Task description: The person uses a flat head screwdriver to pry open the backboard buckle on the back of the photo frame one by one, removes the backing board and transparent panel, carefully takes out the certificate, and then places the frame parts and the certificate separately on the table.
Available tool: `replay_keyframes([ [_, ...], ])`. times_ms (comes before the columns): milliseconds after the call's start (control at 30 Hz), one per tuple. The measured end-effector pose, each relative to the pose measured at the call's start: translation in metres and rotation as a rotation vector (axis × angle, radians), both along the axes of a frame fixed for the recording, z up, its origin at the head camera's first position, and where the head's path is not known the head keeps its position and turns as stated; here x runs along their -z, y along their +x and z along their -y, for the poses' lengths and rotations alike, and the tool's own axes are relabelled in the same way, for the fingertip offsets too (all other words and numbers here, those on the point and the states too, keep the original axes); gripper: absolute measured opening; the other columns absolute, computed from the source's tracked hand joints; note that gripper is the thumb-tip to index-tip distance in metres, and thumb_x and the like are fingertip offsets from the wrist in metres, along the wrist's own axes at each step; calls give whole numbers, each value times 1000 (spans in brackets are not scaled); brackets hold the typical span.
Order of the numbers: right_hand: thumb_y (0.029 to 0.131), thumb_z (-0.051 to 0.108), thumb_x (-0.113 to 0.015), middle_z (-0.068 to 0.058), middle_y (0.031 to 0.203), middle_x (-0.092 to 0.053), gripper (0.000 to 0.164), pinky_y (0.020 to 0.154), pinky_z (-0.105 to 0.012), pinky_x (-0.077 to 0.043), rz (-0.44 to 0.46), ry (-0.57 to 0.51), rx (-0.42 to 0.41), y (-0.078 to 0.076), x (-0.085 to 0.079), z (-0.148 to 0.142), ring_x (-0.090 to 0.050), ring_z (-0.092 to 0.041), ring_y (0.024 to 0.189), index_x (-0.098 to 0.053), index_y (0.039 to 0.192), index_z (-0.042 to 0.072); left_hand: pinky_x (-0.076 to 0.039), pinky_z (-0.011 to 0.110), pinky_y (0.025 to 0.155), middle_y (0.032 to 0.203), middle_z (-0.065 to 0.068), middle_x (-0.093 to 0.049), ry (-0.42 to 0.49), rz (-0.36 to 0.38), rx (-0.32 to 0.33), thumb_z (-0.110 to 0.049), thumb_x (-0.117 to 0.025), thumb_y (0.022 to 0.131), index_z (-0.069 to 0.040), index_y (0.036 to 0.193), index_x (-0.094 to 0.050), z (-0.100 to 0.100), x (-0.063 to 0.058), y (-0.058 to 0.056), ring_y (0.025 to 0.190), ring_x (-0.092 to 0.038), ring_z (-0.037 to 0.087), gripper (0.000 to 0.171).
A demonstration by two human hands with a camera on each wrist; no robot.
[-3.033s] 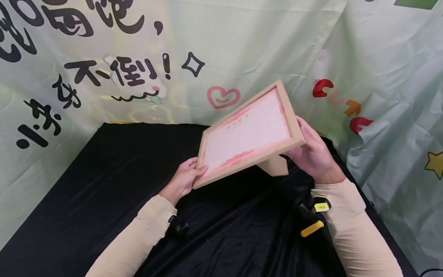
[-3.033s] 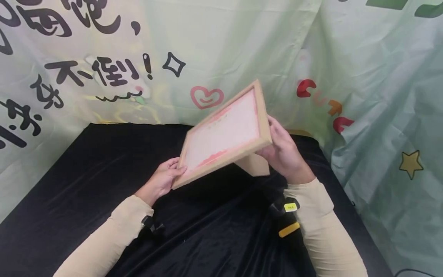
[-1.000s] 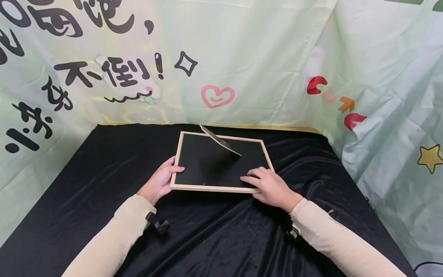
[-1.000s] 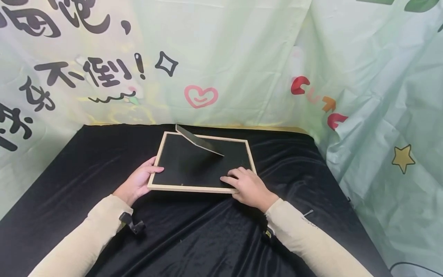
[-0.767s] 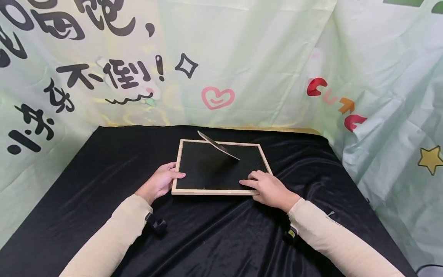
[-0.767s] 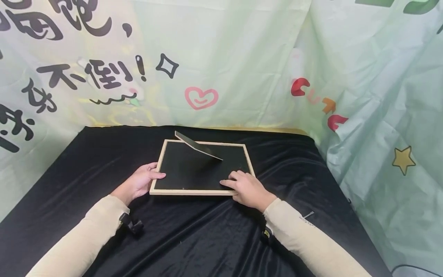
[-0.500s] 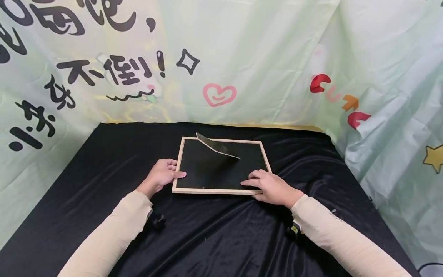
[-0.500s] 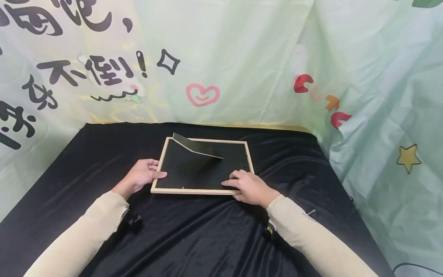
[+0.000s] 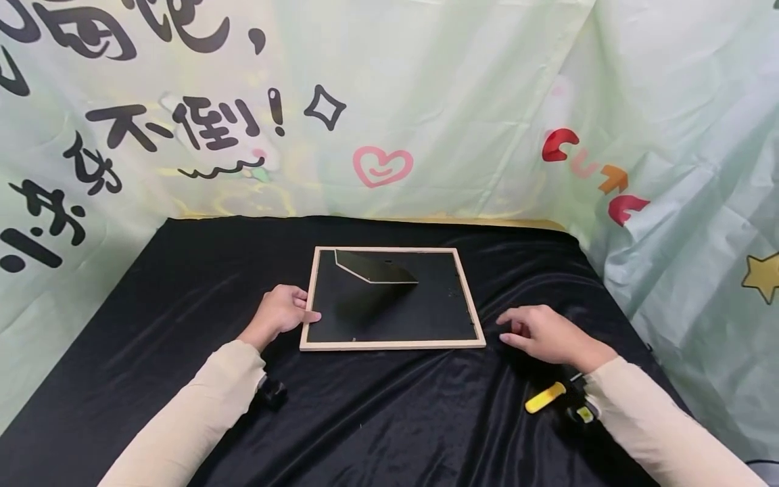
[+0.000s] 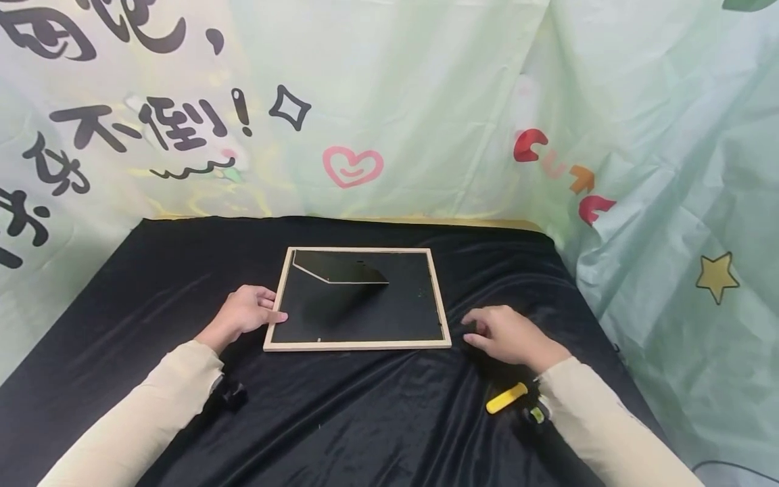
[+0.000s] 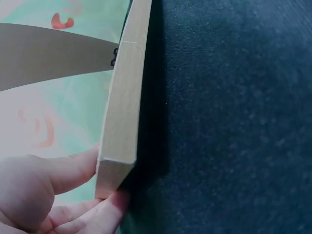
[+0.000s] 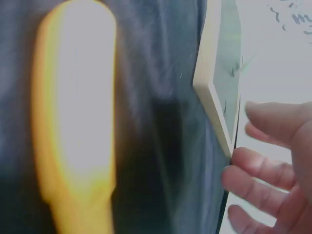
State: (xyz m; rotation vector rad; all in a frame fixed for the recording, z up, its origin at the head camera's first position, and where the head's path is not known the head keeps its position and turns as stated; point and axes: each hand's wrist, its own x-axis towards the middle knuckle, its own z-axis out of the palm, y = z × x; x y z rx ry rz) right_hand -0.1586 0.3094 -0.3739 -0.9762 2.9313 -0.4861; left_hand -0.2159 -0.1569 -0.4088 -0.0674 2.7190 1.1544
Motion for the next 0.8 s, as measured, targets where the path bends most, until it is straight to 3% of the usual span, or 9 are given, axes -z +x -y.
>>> replay_keyframes([
  [267,87,28,-73,14,61,-48,24,51,-23,-41,296,92,83,28,-4,-22,-44,-1,51,-67,102,10,-54,37,77,92,10,-71,-40,22,36,-13,-85,71,4,107,-66,4,-1,-1,87,-65,25,44],
  [400,88,28,-72,5,61,-51,19,47,-26,-44,478,124,224,41,-5,-21,-48,-8,46,-65,97,13,-55,36,76,97,13,-70,-14,24,45,-10,-84,71,2,110,-65,6,1,-2,90,-64,28,45],
  [533,89,24,-70,-2,58,-53,14,41,-31,-47,616,72,338,53,-4,-22,-52,-17,41,-60,92,14,-56,33,71,99,14,-69,11,30,64,-10,-84,72,0,114,-63,7,3,-4,91,-64,28,48],
  [800,93,27,-66,-5,58,-58,21,39,-30,-47,747,-99,294,62,4,-26,-58,-22,46,-56,84,11,-56,31,69,101,15,-68,29,37,56,-10,-82,73,0,114,-63,10,4,-3,91,-64,28,46],
])
